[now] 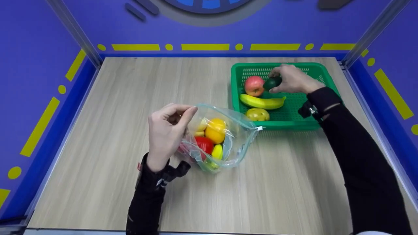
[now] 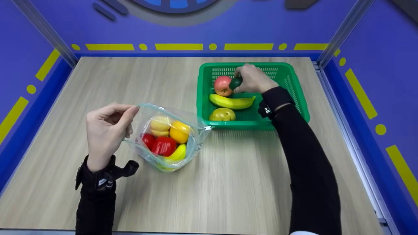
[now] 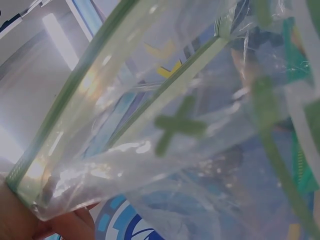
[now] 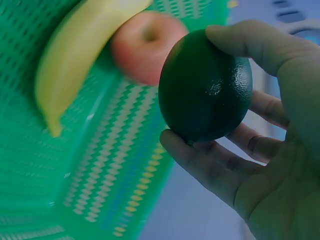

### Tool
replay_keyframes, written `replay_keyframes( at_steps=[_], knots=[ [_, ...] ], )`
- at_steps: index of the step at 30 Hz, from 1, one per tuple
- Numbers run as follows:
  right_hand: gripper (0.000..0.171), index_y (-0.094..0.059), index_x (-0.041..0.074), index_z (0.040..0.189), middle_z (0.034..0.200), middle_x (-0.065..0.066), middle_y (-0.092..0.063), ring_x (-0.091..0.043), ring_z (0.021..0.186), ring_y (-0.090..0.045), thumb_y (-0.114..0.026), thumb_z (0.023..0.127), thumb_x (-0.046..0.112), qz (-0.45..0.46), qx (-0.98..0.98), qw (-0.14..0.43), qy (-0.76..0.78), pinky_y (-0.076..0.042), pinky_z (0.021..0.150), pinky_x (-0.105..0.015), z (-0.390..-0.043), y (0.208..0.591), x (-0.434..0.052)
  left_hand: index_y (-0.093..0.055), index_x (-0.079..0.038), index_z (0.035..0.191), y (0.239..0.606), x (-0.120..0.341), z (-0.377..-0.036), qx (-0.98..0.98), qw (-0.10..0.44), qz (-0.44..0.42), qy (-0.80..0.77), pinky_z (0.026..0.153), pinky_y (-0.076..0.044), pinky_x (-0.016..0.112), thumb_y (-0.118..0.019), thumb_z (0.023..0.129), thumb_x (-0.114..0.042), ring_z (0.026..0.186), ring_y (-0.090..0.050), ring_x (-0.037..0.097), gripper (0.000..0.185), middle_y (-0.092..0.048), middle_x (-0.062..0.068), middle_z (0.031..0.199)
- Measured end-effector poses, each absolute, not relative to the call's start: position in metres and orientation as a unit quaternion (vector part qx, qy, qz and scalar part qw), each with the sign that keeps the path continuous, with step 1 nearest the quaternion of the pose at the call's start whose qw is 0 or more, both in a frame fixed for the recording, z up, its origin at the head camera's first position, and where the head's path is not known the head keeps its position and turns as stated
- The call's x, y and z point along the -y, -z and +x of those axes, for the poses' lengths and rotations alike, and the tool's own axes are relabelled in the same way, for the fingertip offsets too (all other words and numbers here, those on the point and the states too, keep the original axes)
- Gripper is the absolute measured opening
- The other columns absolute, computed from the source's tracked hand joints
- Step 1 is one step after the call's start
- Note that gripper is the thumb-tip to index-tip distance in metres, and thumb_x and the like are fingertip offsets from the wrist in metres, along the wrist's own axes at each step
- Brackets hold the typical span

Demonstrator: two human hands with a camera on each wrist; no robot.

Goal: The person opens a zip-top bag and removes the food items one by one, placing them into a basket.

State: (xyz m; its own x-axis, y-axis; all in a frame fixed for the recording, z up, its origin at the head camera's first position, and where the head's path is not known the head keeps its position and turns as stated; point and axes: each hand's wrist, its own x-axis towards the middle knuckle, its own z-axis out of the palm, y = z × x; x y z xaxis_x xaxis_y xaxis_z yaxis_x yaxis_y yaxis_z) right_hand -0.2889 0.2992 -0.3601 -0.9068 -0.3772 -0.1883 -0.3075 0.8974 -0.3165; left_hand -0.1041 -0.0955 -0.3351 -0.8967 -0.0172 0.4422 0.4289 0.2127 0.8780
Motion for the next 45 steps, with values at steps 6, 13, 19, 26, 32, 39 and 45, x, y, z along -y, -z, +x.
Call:
replay_keyframes(
  at_steps=[6,13,19,26,32,39,45],
  knots=[
    [0.055,-0.06,-0.006,0.14,0.132,-0.031,-0.063,-0.044,0.114,-0.062,-0.078,0.094,0.019,-0.158,-0.969,0.159,0.108,-0.054,0.097,-0.058,-0.309,0.38,-0.305,-0.082,-0.001,0.094,0.335,0.096,-0.105,0.757,0.185,-0.135,0.612,0.044,-0.046,0.019,-0.081,0.093,-0.008,0.046,-0.052,0.011,0.007,-0.066,0.01,0.074],
    [0.054,-0.059,-0.009,0.138,0.136,-0.033,-0.061,-0.045,0.119,-0.061,-0.076,0.094,0.017,-0.131,-0.965,0.197,0.115,-0.054,0.097,-0.059,-0.321,0.399,-0.304,-0.082,-0.001,0.094,0.336,0.096,-0.106,0.754,0.184,-0.134,0.616,0.043,-0.046,0.02,-0.081,0.092,-0.006,0.045,-0.052,0.011,0.006,-0.064,0.01,0.073],
    [0.055,-0.056,-0.01,0.141,0.14,-0.035,-0.058,-0.048,0.123,-0.06,-0.075,0.095,0.014,-0.115,-0.962,0.219,0.116,-0.054,0.099,-0.06,-0.324,0.41,-0.307,-0.081,0.0,0.094,0.335,0.096,-0.107,0.754,0.185,-0.139,0.614,0.044,-0.047,0.02,-0.081,0.093,-0.006,0.045,-0.052,0.01,0.006,-0.065,0.01,0.073],
    [0.055,-0.054,-0.008,0.146,0.145,-0.034,-0.057,-0.047,0.126,-0.059,-0.07,0.101,0.019,-0.116,-0.961,0.222,0.114,-0.053,0.102,-0.06,-0.319,0.397,-0.31,-0.081,-0.001,0.093,0.336,0.097,-0.107,0.753,0.18,-0.133,0.618,0.043,-0.046,0.02,-0.081,0.092,-0.007,0.044,-0.051,0.012,0.006,-0.066,0.011,0.075],
    [0.058,-0.05,-0.003,0.152,0.147,-0.034,-0.055,-0.05,0.133,-0.054,-0.067,0.105,0.025,-0.129,-0.965,0.188,0.127,-0.05,0.108,-0.062,-0.302,0.366,-0.309,-0.082,-0.001,0.094,0.335,0.098,-0.106,0.755,0.178,-0.131,0.618,0.044,-0.045,0.02,-0.081,0.093,-0.008,0.045,-0.051,0.012,0.007,-0.067,0.011,0.075],
    [0.049,-0.058,0.001,0.146,0.142,-0.026,-0.063,-0.045,0.127,-0.061,-0.07,0.103,0.022,-0.205,-0.965,0.079,0.144,-0.051,0.108,-0.057,-0.261,0.327,-0.292,-0.082,-0.001,0.093,0.333,0.099,-0.106,0.752,0.167,-0.117,0.627,0.043,-0.045,0.02,-0.081,0.093,-0.008,0.044,-0.051,0.011,0.008,-0.063,0.013,0.067],
    [0.038,-0.069,0.003,0.131,0.129,-0.017,-0.072,-0.033,0.11,-0.072,-0.079,0.097,0.018,-0.293,-0.935,-0.051,0.192,-0.06,0.095,-0.048,-0.206,0.295,-0.261,-0.081,-0.001,0.095,0.334,0.099,-0.107,0.752,0.166,-0.125,0.625,0.044,-0.045,0.02,-0.08,0.094,-0.009,0.045,-0.05,0.01,0.008,-0.062,0.016,0.068]
  ],
)
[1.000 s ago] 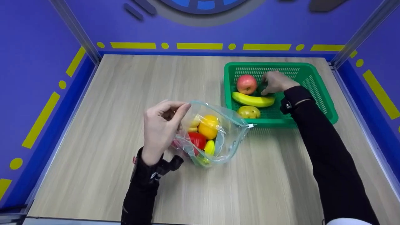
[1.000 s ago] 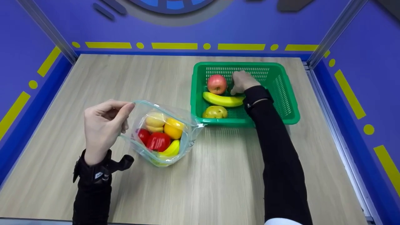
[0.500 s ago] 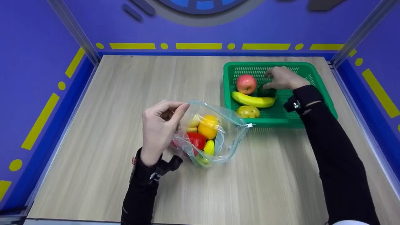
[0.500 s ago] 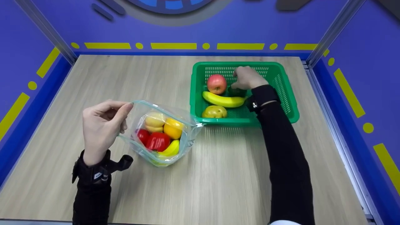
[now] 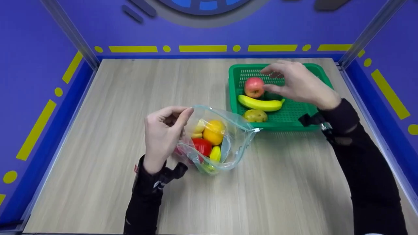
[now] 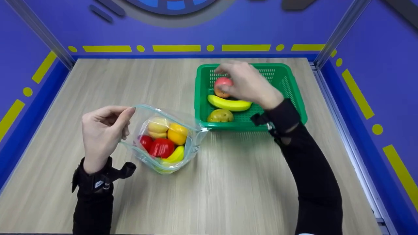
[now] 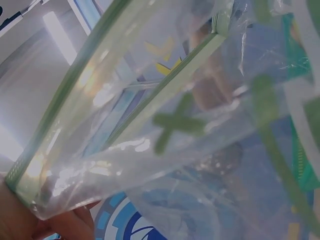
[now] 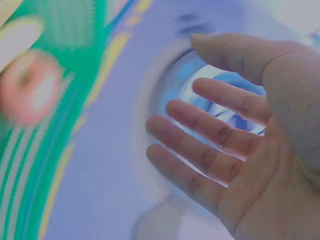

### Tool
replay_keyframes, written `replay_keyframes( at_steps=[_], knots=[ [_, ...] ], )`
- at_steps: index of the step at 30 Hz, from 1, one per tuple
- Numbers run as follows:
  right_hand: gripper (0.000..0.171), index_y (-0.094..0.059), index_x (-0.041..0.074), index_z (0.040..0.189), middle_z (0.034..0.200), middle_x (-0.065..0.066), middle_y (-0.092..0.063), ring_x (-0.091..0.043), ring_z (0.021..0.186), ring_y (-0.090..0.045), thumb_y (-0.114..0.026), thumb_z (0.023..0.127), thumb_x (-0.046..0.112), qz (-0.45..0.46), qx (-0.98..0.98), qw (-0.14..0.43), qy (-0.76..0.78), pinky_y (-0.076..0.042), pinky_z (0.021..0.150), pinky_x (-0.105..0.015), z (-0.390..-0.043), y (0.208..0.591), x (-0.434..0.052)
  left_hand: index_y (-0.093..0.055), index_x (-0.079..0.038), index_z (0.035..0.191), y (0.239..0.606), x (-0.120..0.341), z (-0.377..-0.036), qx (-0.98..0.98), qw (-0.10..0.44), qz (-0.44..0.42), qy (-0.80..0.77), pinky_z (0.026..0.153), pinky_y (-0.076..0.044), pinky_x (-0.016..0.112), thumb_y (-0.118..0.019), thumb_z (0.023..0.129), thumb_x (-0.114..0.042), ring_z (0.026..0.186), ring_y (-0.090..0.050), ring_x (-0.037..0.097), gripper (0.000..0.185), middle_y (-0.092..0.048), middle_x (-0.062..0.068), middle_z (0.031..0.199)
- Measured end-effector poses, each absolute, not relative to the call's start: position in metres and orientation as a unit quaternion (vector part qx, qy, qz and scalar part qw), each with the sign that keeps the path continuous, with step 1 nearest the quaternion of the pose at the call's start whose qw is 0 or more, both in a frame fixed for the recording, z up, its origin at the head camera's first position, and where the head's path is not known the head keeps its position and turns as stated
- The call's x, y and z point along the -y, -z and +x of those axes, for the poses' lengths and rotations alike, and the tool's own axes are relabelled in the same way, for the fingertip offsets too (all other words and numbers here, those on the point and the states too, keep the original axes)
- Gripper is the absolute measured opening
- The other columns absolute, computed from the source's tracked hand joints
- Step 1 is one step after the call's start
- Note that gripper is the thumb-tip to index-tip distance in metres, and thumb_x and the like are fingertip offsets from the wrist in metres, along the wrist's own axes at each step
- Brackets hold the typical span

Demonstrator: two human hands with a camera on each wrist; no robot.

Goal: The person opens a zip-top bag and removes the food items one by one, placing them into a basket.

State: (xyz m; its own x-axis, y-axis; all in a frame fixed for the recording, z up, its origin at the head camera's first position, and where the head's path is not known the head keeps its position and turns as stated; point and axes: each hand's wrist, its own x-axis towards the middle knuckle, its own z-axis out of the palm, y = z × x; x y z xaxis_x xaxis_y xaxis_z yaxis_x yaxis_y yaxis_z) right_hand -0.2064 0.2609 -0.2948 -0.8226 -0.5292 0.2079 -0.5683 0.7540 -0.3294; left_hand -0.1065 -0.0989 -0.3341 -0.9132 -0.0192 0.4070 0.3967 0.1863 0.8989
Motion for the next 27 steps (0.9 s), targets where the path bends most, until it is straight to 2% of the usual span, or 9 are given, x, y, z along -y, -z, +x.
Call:
replay_keyframes(
  at_steps=[2,5,7,9,14,16,18,23,27],
  knots=[
    [0.034,-0.072,0.005,0.127,0.124,-0.012,-0.074,-0.025,0.105,-0.073,-0.081,0.095,0.014,0.34,0.911,0.084,-0.218,-0.062,0.092,-0.038,-0.184,0.286,-0.246,-0.081,0.0,0.095,0.334,0.099,-0.107,0.749,0.167,-0.128,0.628,0.044,-0.045,0.02,-0.08,0.094,-0.008,0.045,-0.05,0.011,0.008,-0.062,0.014,0.067],
    [0.033,-0.074,0.006,0.122,0.118,-0.008,-0.076,-0.019,0.1,-0.073,-0.084,0.091,0.009,0.42,0.869,0.119,-0.232,-0.063,0.087,-0.03,-0.153,0.278,-0.224,-0.081,0.001,0.096,0.335,0.099,-0.108,0.746,0.164,-0.13,0.632,0.044,-0.046,0.021,-0.08,0.094,-0.007,0.045,-0.05,0.011,0.008,-0.061,0.018,0.068],
    [0.034,-0.075,0.006,0.12,0.116,-0.008,-0.077,-0.019,0.099,-0.072,-0.086,0.088,0.007,0.462,0.846,0.126,-0.236,-0.064,0.086,-0.029,-0.137,0.277,-0.21,-0.081,0.002,0.096,0.336,0.099,-0.108,0.746,0.164,-0.131,0.632,0.044,-0.046,0.02,-0.08,0.094,-0.007,0.044,-0.05,0.011,0.009,-0.061,0.019,0.068],
    [0.035,-0.075,0.005,0.119,0.115,-0.01,-0.078,-0.02,0.098,-0.074,-0.087,0.086,0.006,0.501,0.823,0.124,-0.237,-0.066,0.085,-0.034,-0.126,0.279,-0.197,-0.081,0.001,0.095,0.336,0.099,-0.108,0.748,0.166,-0.129,0.63,0.044,-0.045,0.02,-0.08,0.094,-0.007,0.044,-0.05,0.01,0.008,-0.062,0.016,0.067],
    [0.031,-0.074,0.005,0.121,0.115,-0.009,-0.078,-0.021,0.098,-0.076,-0.083,0.091,0.01,0.559,0.793,0.073,-0.231,-0.066,0.087,-0.034,-0.113,0.295,-0.169,-0.082,-0.001,0.095,0.337,0.099,-0.109,0.75,0.17,-0.127,0.626,0.044,-0.046,0.021,-0.08,0.094,-0.009,0.045,-0.05,0.011,0.007,-0.061,-0.001,0.066],
    [0.03,-0.073,0.006,0.122,0.114,-0.009,-0.077,-0.021,0.098,-0.075,-0.081,0.094,0.013,0.563,0.797,0.048,-0.215,-0.066,0.088,-0.032,-0.113,0.304,-0.158,-0.082,-0.002,0.095,0.337,0.099,-0.108,0.75,0.169,-0.129,0.627,0.044,-0.045,0.021,-0.08,0.094,-0.009,0.045,-0.051,0.011,0.008,-0.061,-0.002,0.065],
    [0.028,-0.073,0.007,0.122,0.115,-0.008,-0.076,-0.021,0.097,-0.075,-0.079,0.096,0.015,0.56,0.805,0.016,-0.195,-0.066,0.088,-0.031,-0.114,0.314,-0.146,-0.082,-0.002,0.096,0.337,0.099,-0.108,0.75,0.167,-0.132,0.627,0.044,-0.045,0.021,-0.079,0.095,-0.01,0.045,-0.051,0.011,0.008,-0.062,0.0,0.065],
    [0.026,-0.072,0.007,0.123,0.114,-0.009,-0.075,-0.023,0.094,-0.072,-0.077,0.097,0.01,0.544,0.828,-0.074,-0.114,-0.065,0.087,-0.029,-0.12,0.338,-0.119,-0.081,0.0,0.097,0.338,0.099,-0.108,0.749,0.164,-0.134,0.627,0.044,-0.044,0.021,-0.078,0.096,-0.008,0.044,-0.051,0.01,0.008,-0.062,0.017,0.066],
    [0.023,-0.071,0.005,0.119,0.105,-0.009,-0.074,-0.022,0.077,-0.065,-0.073,0.096,0.002,0.53,0.834,-0.138,-0.065,-0.058,0.072,-0.023,-0.125,0.356,-0.106,-0.081,0.0,0.096,0.338,0.099,-0.108,0.754,0.166,-0.134,0.622,0.044,-0.045,0.021,-0.079,0.095,-0.008,0.045,-0.051,0.01,0.008,-0.063,0.014,0.066]
  ],
)
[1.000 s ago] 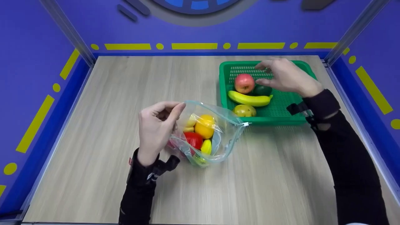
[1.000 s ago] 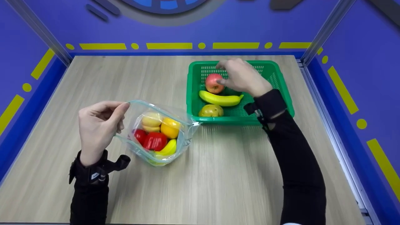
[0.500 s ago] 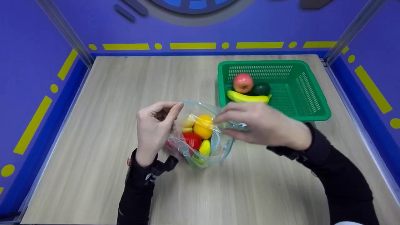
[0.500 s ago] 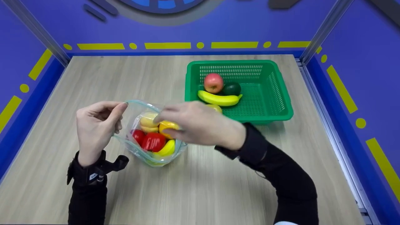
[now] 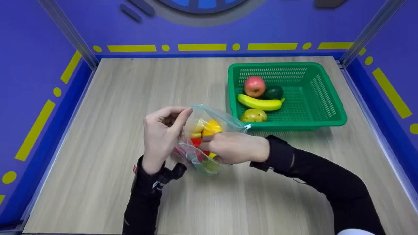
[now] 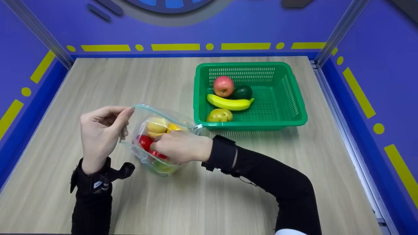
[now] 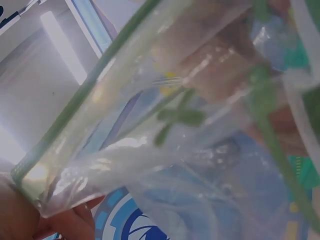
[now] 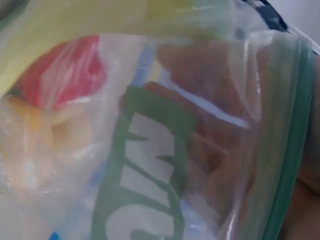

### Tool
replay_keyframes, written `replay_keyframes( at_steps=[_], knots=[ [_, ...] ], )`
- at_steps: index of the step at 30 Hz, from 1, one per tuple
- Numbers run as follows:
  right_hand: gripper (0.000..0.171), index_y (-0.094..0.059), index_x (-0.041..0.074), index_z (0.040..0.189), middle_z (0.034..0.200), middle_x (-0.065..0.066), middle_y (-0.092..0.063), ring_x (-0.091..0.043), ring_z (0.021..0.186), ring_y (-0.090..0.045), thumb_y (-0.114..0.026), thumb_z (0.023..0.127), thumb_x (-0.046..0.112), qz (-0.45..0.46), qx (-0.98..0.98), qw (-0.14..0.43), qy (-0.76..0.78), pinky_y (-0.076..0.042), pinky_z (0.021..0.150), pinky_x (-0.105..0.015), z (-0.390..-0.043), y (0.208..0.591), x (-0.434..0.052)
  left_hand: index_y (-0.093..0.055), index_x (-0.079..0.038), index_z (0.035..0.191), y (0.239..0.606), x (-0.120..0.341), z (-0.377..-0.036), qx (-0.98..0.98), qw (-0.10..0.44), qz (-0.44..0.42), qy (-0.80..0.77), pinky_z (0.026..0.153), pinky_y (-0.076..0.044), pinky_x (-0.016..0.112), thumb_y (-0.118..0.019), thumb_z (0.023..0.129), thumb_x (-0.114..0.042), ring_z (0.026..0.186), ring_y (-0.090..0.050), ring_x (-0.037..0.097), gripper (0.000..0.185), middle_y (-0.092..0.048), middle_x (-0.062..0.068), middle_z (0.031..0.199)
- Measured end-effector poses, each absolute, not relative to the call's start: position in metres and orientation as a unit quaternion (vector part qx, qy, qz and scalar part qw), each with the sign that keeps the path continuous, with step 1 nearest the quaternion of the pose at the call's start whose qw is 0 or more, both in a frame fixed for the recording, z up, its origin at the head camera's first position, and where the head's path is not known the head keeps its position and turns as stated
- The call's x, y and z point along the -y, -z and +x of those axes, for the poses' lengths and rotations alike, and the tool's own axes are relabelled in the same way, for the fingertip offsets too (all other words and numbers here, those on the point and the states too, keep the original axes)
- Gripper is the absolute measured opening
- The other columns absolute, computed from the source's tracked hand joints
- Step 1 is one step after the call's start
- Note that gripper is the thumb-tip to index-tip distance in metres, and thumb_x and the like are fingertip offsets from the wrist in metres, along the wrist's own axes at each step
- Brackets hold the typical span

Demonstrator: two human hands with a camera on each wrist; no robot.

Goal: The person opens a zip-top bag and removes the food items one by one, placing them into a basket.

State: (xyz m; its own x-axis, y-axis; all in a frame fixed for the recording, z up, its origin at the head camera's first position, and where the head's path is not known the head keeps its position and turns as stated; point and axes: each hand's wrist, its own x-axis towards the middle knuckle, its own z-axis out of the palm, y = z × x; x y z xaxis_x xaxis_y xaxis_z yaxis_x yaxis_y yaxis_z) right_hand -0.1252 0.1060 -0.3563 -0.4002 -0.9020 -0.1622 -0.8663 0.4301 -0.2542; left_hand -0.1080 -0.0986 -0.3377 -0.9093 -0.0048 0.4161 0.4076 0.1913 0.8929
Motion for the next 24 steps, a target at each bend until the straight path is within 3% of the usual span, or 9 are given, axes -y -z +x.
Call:
replay_keyframes(
  at_steps=[2,6,14,21,24],
  knots=[
    [0.023,-0.071,0.005,0.115,0.098,-0.008,-0.071,-0.02,0.068,-0.059,-0.071,0.094,-0.003,-0.526,-0.83,0.172,0.069,-0.049,0.062,-0.019,-0.128,0.365,-0.103,-0.081,-0.001,0.095,0.337,0.097,-0.108,0.755,0.166,-0.136,0.619,0.044,-0.045,0.021,-0.08,0.094,-0.009,0.045,-0.052,0.01,0.008,-0.064,0.01,0.066],
    [0.017,-0.07,0.004,0.105,0.081,-0.005,-0.061,-0.016,0.059,-0.051,-0.068,0.093,-0.008,-0.521,-0.814,0.235,0.107,-0.037,0.054,-0.016,-0.13,0.377,-0.099,-0.082,-0.002,0.094,0.337,0.096,-0.108,0.76,0.169,-0.137,0.613,0.044,-0.042,0.019,-0.081,0.093,-0.009,0.047,-0.052,0.007,0.008,-0.067,0.011,0.067],
    [0.018,-0.067,0.005,0.114,0.084,-0.004,-0.061,-0.018,0.074,-0.057,-0.073,0.097,0.007,-0.537,-0.775,0.275,0.187,-0.042,0.063,-0.014,-0.137,0.396,-0.098,-0.083,-0.003,0.093,0.339,0.095,-0.108,0.773,0.174,-0.137,0.595,0.048,-0.038,0.016,-0.081,0.094,-0.012,0.051,-0.049,0.005,0.009,-0.069,0.009,0.068],
    [0.03,-0.066,0.005,0.122,0.1,-0.006,-0.072,-0.018,0.084,-0.064,-0.076,0.098,0.019,-0.533,-0.788,0.241,0.193,-0.055,0.081,-0.019,-0.133,0.401,-0.098,-0.083,-0.003,0.093,0.337,0.096,-0.107,0.768,0.177,-0.139,0.6,0.047,-0.036,0.016,-0.082,0.093,-0.011,0.051,-0.049,0.005,0.008,-0.069,0.009,0.067],
    [0.038,-0.063,0.003,0.127,0.106,-0.007,-0.072,-0.017,0.085,-0.064,-0.077,0.098,0.023,-0.519,-0.799,0.218,0.21,-0.058,0.082,-0.021,-0.129,0.395,-0.099,-0.083,-0.004,0.093,0.336,0.097,-0.107,0.764,0.179,-0.137,0.604,0.047,-0.036,0.016,-0.082,0.093,-0.011,0.05,-0.048,0.005,0.008,-0.068,0.01,0.067]
  ],
)
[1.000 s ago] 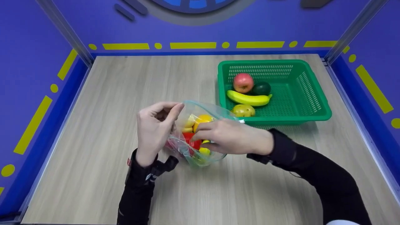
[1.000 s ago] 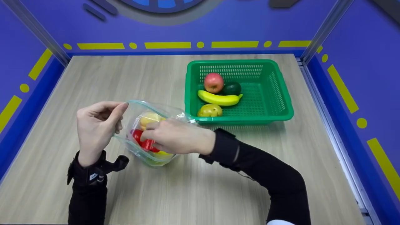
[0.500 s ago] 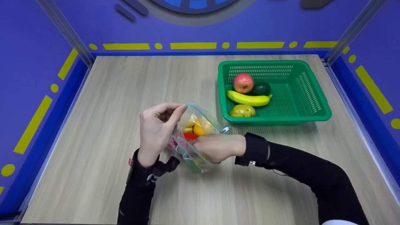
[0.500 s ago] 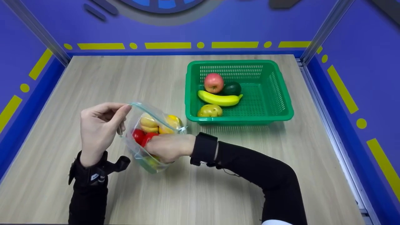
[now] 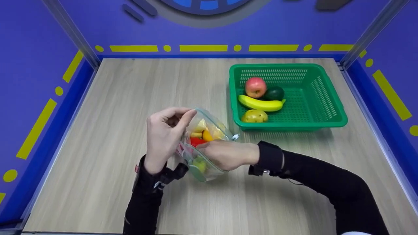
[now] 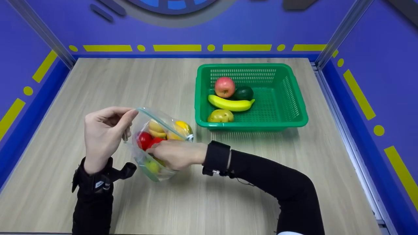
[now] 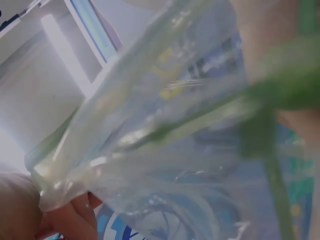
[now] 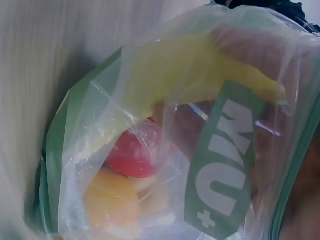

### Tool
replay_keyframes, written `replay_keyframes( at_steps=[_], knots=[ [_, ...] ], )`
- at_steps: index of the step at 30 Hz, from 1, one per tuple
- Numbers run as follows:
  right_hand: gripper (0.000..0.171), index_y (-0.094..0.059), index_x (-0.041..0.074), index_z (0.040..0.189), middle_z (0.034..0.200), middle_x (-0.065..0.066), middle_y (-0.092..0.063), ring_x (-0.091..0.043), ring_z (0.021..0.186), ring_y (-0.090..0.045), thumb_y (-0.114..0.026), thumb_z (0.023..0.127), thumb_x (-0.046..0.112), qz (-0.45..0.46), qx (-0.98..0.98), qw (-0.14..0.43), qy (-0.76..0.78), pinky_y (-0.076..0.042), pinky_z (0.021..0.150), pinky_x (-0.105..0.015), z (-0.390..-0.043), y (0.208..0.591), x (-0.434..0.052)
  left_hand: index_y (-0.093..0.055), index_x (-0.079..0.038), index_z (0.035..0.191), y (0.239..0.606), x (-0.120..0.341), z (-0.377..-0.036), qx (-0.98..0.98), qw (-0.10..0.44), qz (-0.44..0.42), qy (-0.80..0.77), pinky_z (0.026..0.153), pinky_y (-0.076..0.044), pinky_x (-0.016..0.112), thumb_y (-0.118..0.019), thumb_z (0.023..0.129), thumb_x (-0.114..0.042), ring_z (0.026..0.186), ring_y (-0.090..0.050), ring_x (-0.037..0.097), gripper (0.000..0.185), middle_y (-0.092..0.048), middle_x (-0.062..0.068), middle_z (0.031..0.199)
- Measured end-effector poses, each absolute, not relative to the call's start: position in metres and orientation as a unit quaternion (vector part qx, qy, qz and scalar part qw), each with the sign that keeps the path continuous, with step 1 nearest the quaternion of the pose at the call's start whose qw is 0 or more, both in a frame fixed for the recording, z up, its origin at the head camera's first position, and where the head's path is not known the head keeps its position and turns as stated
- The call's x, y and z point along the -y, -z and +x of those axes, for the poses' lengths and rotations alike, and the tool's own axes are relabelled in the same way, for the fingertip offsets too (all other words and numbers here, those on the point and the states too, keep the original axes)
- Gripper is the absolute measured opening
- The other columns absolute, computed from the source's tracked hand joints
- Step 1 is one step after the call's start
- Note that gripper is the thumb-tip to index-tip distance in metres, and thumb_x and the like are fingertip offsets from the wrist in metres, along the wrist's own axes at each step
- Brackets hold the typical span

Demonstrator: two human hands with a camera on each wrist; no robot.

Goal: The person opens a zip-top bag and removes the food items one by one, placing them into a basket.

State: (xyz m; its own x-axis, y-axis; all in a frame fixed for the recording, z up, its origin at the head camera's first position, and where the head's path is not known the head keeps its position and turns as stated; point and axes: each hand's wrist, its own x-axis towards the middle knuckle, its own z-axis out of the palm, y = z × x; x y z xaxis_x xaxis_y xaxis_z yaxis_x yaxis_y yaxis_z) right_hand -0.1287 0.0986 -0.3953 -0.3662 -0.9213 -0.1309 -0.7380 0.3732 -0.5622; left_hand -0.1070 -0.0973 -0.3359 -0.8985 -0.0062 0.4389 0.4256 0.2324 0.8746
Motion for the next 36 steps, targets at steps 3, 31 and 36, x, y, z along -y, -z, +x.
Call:
replay_keyframes(
  at_steps=[3,31,36],
  knots=[
    [0.041,-0.061,0.004,0.13,0.107,-0.006,-0.07,-0.015,0.083,-0.064,-0.077,0.097,0.023,-0.501,-0.806,0.2,0.243,-0.058,0.079,-0.021,-0.125,0.388,-0.101,-0.083,-0.003,0.093,0.335,0.098,-0.107,0.763,0.182,-0.134,0.606,0.047,-0.038,0.016,-0.081,0.093,-0.01,0.051,-0.049,0.005,0.007,-0.07,0.01,0.069],
    [0.046,-0.062,-0.004,0.122,0.113,-0.009,-0.07,-0.018,0.096,-0.062,-0.083,0.081,-0.007,-0.439,-0.728,-0.004,0.526,-0.051,0.09,-0.025,-0.103,0.305,-0.179,-0.082,-0.001,0.093,0.332,0.102,-0.105,0.752,0.181,-0.125,0.621,0.044,-0.041,0.018,-0.082,0.092,-0.009,0.045,-0.048,0.01,0.008,-0.068,0.016,0.069],
    [0.041,-0.06,-0.012,0.118,0.117,-0.004,-0.072,-0.017,0.103,-0.068,-0.083,0.088,0.003,-0.435,-0.691,-0.026,0.577,-0.056,0.095,-0.024,-0.099,0.291,-0.201,-0.082,-0.001,0.093,0.332,0.102,-0.106,0.754,0.181,-0.125,0.619,0.044,-0.042,0.018,-0.083,0.092,-0.01,0.045,-0.048,0.01,0.009,-0.07,0.015,0.071]
  ],
)
